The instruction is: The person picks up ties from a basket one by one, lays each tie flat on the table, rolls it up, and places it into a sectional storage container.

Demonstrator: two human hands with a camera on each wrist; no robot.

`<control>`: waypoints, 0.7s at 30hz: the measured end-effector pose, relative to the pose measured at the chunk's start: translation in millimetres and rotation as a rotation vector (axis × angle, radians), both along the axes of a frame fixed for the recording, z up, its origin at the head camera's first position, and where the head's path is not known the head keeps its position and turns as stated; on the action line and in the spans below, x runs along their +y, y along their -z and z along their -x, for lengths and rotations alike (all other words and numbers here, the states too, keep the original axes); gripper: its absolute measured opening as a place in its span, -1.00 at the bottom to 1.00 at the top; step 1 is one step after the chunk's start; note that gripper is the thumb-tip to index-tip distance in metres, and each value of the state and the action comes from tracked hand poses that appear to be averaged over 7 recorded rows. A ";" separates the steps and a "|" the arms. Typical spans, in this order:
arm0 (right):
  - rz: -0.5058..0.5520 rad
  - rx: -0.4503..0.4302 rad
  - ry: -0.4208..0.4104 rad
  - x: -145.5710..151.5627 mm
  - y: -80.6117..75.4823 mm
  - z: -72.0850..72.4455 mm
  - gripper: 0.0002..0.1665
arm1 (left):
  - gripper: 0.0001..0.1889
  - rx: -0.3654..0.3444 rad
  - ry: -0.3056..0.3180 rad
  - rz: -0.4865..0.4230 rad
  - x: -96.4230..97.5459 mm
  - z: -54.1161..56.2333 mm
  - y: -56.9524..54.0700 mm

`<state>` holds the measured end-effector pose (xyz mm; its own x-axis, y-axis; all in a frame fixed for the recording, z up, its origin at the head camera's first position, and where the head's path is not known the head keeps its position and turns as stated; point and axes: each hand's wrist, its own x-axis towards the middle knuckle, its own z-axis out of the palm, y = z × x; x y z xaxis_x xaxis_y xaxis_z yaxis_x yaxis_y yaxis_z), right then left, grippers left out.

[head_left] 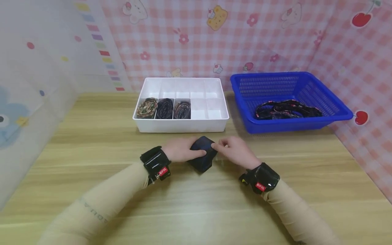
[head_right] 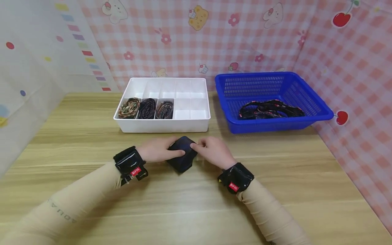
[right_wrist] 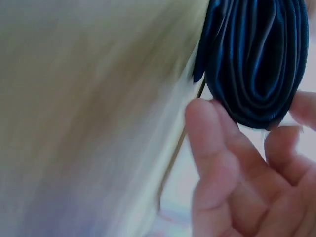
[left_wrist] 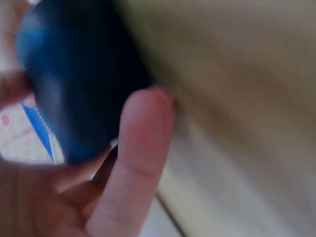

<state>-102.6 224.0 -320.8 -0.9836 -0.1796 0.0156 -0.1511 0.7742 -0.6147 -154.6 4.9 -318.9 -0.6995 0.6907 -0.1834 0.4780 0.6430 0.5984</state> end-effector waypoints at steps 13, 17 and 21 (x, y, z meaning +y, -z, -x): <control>0.191 -0.373 -0.048 10.8 6.3 5.6 -0.54 | -0.19 0.002 0.029 -0.155 10.9 -3.7 8.2; 0.186 -0.274 -0.154 4.9 6.7 3.7 -0.54 | -0.03 -0.059 0.015 -0.165 5.6 -9.1 8.4; 0.096 -0.122 -0.275 -3.1 2.8 -3.0 -0.58 | 0.11 0.006 -0.003 -0.083 1.5 -20.6 6.5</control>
<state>-99.6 220.9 -323.7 -0.8940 -0.4426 -0.0700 -0.2671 0.6519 -0.7097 -134.0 6.3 -325.5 -0.7024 0.7014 -0.1212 0.4803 0.5927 0.6465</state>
